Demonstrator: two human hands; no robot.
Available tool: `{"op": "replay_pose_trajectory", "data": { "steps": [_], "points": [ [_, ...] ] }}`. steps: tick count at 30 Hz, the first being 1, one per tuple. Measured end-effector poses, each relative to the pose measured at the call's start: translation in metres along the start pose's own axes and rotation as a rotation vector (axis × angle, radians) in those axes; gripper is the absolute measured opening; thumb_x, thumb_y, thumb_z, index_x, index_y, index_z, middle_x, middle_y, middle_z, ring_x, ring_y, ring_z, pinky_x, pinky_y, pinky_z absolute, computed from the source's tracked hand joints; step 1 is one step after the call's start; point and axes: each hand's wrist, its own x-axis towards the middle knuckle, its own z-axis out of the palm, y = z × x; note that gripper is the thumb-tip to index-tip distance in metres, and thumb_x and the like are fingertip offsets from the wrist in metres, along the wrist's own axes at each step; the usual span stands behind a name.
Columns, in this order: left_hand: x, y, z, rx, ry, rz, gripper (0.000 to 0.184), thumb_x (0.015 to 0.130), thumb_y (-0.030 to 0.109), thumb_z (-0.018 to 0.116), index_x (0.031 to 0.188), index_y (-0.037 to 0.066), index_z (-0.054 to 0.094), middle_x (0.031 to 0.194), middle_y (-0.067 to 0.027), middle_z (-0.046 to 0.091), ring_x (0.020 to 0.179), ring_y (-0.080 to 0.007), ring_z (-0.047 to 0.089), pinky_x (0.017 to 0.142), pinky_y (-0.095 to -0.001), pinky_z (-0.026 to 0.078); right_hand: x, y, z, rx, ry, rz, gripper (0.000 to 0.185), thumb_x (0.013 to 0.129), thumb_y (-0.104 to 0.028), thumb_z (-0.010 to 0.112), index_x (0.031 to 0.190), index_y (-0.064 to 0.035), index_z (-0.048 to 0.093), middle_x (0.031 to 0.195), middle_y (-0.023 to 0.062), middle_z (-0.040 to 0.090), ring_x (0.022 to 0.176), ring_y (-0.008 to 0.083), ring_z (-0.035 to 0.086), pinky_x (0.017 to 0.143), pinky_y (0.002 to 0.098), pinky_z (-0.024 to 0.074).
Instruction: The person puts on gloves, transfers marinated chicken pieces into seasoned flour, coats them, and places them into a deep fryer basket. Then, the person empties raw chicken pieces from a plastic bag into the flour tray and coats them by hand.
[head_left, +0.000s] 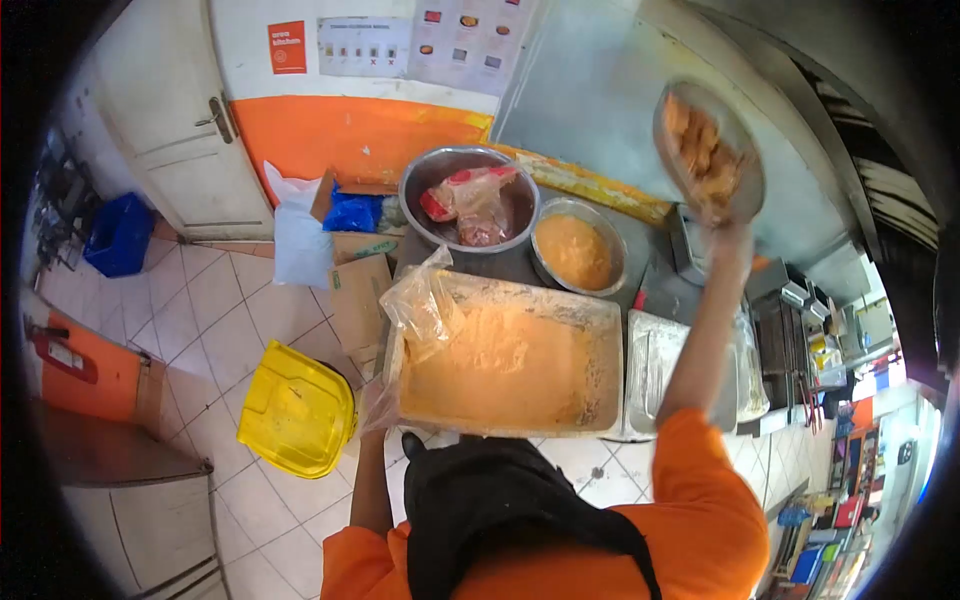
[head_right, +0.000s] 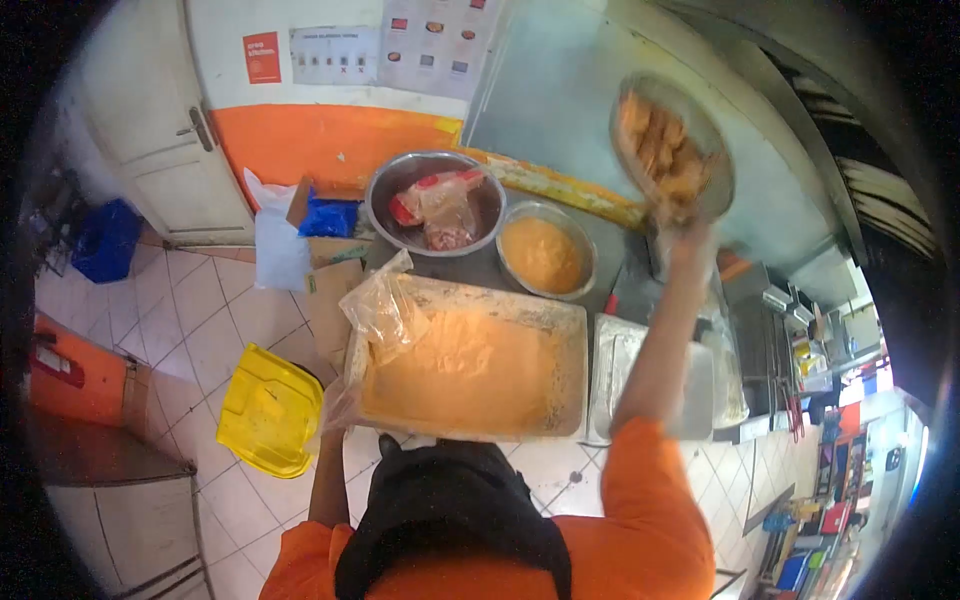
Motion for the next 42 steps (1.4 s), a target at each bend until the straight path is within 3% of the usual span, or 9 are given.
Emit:
{"op": "replay_pose_trajectory", "data": {
  "steps": [7,9,15,24,28,33,37,40,42],
  "points": [
    [0.003,-0.005,-0.001,0.073,0.077,0.014,0.023,0.092,0.019,0.058,0.108,0.004,0.065,0.086,-0.0053,0.068,0.074,-0.0164,0.062,0.066,-0.0316,0.05,-0.014,0.181,-0.115,-0.145,0.289,0.365,0.026,0.09,-0.015,0.057,0.112,-0.0019,0.058,0.112,0.0167,0.06,0.094,0.0338,0.06,0.076,0.0444,0.0575],
    [0.009,-0.018,-0.014,0.587,0.125,0.204,0.025,0.09,0.021,0.058,0.107,0.004,0.065,0.086,-0.0104,0.069,0.076,-0.0227,0.064,0.068,-0.0354,0.051,-0.022,0.179,-0.118,-0.121,0.244,0.515,0.022,0.09,-0.014,0.055,0.108,-0.0021,0.058,0.113,0.0182,0.059,0.09,0.035,0.06,0.073,0.0441,0.0584],
    [0.003,-0.023,-0.014,0.578,0.056,0.057,0.034,0.087,0.03,0.058,0.107,0.004,0.065,0.09,-0.0179,0.069,0.082,-0.033,0.065,0.073,-0.043,0.05,0.01,0.106,-0.11,-0.166,0.061,0.34,0.019,0.092,-0.01,0.051,0.108,-0.0026,0.049,0.11,0.0163,0.046,0.104,0.0354,0.052,0.072,0.0482,0.0603],
    [0.002,0.003,-0.005,0.544,0.051,0.007,0.04,0.091,0.034,0.055,0.112,0.001,0.063,0.094,-0.0166,0.069,0.088,-0.028,0.065,0.077,-0.0395,0.049,0.01,-0.068,0.004,0.064,-0.106,0.293,0.033,0.09,-0.008,0.055,0.12,0.0054,0.051,0.12,0.0153,0.056,0.098,0.0303,0.061,0.079,0.0348,0.0603],
    [-0.006,0.029,0.011,0.696,0.072,-0.024,0.034,0.093,0.025,0.055,0.115,0.001,0.062,0.098,-0.0125,0.069,0.088,-0.0256,0.064,0.077,-0.0358,0.05,0.017,0.006,-0.076,-0.22,-0.092,-0.001,0.025,0.088,-0.01,0.059,0.11,0.0,0.056,0.109,0.0139,0.058,0.092,0.0253,0.061,0.07,0.0312,0.0565],
    [-0.006,0.021,-0.001,0.692,0.1,-0.122,0.042,0.09,0.037,0.058,0.11,0.001,0.065,0.095,-0.0177,0.07,0.09,-0.032,0.066,0.079,-0.0409,0.05,-0.003,0.133,-0.11,0.008,0.455,0.25,0.013,0.085,-0.008,0.058,0.094,0.0017,0.057,0.089,0.0109,0.059,0.085,0.0219,0.062,0.059,0.0309,0.0535],
    [-0.004,0.032,0.014,0.566,0.108,-0.109,0.043,0.09,0.039,0.057,0.109,0.001,0.066,0.095,-0.0186,0.07,0.091,-0.0327,0.067,0.08,-0.0425,0.05,0.027,0.206,-0.189,-1.445,-0.168,-0.184,0.011,0.081,-0.009,0.059,0.089,-0.0016,0.055,0.085,0.0107,0.057,0.074,0.0214,0.06,0.056,0.0346,0.056],
    [-0.001,0.05,0.019,0.783,0.123,-0.239,0.044,0.09,0.039,0.057,0.11,0.001,0.065,0.095,-0.0186,0.07,0.091,-0.0308,0.066,0.081,-0.0415,0.05,0.014,0.187,-0.182,-0.293,0.301,0.493,0.006,0.079,-0.006,0.056,0.084,-0.0029,0.056,0.085,0.0102,0.058,0.072,0.02,0.06,0.055,0.0353,0.056],
    [-0.009,0.037,0.011,0.883,0.102,-0.185,0.04,0.09,0.035,0.058,0.11,0.001,0.065,0.093,-0.017,0.07,0.087,-0.0276,0.066,0.078,-0.04,0.05,0.038,0.155,-0.215,-0.39,0.168,0.536,0.017,0.081,-0.008,0.056,0.097,-0.0051,0.056,0.092,0.0112,0.061,0.082,0.027,0.063,0.058,0.0406,0.0572]
  ]
}}
